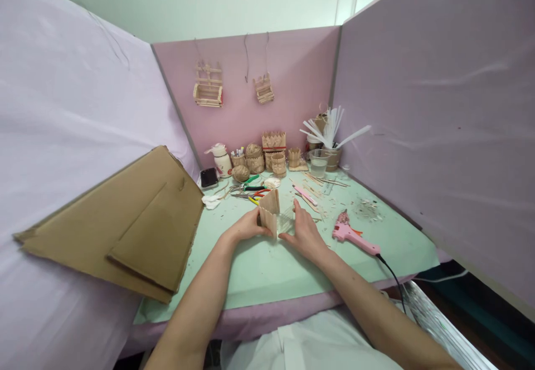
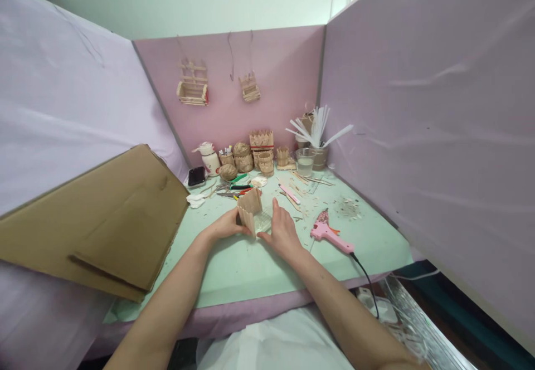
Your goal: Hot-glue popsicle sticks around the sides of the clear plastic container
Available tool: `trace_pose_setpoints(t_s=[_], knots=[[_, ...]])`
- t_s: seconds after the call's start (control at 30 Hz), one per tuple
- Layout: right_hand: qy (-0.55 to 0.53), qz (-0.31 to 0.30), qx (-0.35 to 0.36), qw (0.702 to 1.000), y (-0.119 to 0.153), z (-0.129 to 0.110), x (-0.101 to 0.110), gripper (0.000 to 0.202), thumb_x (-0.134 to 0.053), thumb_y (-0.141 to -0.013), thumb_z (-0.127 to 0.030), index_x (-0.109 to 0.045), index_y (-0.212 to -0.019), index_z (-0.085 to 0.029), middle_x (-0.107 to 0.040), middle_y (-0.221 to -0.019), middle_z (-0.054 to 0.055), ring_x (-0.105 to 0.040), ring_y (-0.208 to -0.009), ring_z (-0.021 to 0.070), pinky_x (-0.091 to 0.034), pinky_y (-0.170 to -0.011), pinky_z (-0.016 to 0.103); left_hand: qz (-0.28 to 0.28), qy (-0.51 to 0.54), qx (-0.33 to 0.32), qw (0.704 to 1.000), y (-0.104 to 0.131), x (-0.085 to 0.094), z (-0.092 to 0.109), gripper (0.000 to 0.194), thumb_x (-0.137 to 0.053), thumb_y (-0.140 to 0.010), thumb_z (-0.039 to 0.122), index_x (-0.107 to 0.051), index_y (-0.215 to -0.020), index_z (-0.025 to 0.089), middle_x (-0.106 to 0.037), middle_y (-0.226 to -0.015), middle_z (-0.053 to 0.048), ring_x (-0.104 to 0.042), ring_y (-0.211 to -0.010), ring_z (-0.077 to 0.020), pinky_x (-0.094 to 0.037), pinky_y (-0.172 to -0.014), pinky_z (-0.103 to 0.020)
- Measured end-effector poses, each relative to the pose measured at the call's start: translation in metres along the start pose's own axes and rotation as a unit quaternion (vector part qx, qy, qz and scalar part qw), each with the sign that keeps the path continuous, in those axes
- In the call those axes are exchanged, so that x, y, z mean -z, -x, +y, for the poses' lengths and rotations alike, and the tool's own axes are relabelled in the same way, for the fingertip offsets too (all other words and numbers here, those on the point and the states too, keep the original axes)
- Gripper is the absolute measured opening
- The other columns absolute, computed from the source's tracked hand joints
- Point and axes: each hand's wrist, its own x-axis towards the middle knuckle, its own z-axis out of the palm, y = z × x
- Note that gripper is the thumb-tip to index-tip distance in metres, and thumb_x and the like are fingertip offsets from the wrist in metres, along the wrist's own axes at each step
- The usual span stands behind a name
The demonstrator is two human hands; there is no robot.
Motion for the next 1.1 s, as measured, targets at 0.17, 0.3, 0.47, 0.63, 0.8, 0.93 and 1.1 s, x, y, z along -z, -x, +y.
trace_pose_setpoints(t_s=[0.17, 0.3, 0.47, 0.63, 0.8, 0.93, 1.1], knots=[[0.004, 0.000, 0.042, 0.999, -0.007, 0.004, 0.017, 0.126, -0.081, -0.070, -0.051, 0.000, -0.158, -0.010, -0.028, -0.155, 0.031, -0.030, -0.145, 0.0431, -0.033, -0.113, 0.061, 0.018, 0.002, -0.027, 0.999, 0.004, 0.004, 0.006, 0.115, -0.094, -0.045, 0.030, -0.040, -0.145, 0.018, -0.048, -0.148, -0.017, -0.043, -0.138, -0.0385, -0.032, -0.116, -0.051], [-0.037, -0.062, 0.108, 0.992, -0.027, 0.004, 0.047, 0.112, -0.063, -0.079, -0.071, -0.011, -0.159, -0.014, -0.022, -0.161, 0.025, -0.021, -0.150, 0.0380, -0.026, -0.118, 0.060, 0.051, 0.031, -0.016, 0.998, 0.013, -0.002, 0.011, 0.125, -0.093, -0.050, 0.033, -0.023, -0.152, 0.020, -0.037, -0.154, -0.020, -0.033, -0.145, -0.0366, -0.024, -0.120, -0.051], [-0.102, -0.089, 0.174, 0.975, -0.069, -0.004, 0.065, 0.090, -0.030, -0.090, -0.076, -0.022, -0.158, -0.017, -0.027, -0.162, 0.018, -0.025, -0.151, 0.0296, -0.024, -0.121, 0.054, 0.205, 0.064, 0.016, 0.977, 0.027, -0.038, 0.017, 0.135, -0.090, -0.055, 0.036, 0.000, -0.155, 0.023, -0.017, -0.162, -0.021, -0.016, -0.152, -0.0346, -0.016, -0.123, -0.052], [-0.069, -0.161, 0.188, 0.966, -0.104, -0.013, 0.050, 0.069, -0.025, -0.099, -0.063, -0.044, -0.149, -0.018, -0.041, -0.157, 0.013, -0.034, -0.147, 0.0252, -0.031, -0.120, 0.049, 0.207, 0.090, 0.025, 0.974, 0.028, -0.066, 0.021, 0.133, -0.089, -0.057, 0.034, 0.000, -0.154, 0.023, -0.016, -0.162, -0.020, -0.015, -0.152, -0.0348, -0.018, -0.123, -0.049], [-0.052, -0.173, 0.176, 0.968, -0.101, -0.022, 0.043, 0.057, -0.039, -0.100, -0.052, -0.051, -0.142, -0.015, -0.050, -0.149, 0.016, -0.047, -0.139, 0.0262, -0.040, -0.114, 0.046, 0.217, 0.086, 0.007, 0.972, 0.021, -0.063, 0.015, 0.127, -0.089, -0.056, 0.030, -0.009, -0.154, 0.022, -0.020, -0.161, -0.018, -0.019, -0.151, -0.0343, -0.018, -0.123, -0.046], [-0.048, -0.162, 0.144, 0.975, -0.088, -0.025, 0.046, 0.064, -0.041, -0.099, -0.055, -0.045, -0.145, -0.011, -0.050, -0.147, 0.022, -0.048, -0.137, 0.0299, -0.042, -0.110, 0.049, 0.195, 0.122, 0.019, 0.973, 0.022, -0.051, 0.004, 0.127, -0.086, -0.058, 0.024, -0.005, -0.155, 0.025, -0.033, -0.154, -0.019, -0.031, -0.146, -0.0324, -0.023, -0.120, -0.048], [-0.056, -0.129, 0.129, 0.982, -0.086, -0.018, 0.051, 0.075, -0.042, -0.095, -0.062, -0.036, -0.151, -0.013, -0.041, -0.154, 0.022, -0.039, -0.144, 0.0331, -0.036, -0.114, 0.053, 0.165, 0.163, 0.002, 0.973, 0.024, -0.045, -0.002, 0.129, -0.085, -0.062, 0.028, 0.004, -0.155, 0.023, -0.030, -0.156, -0.020, -0.033, -0.146, -0.0288, -0.022, -0.121, -0.044]])
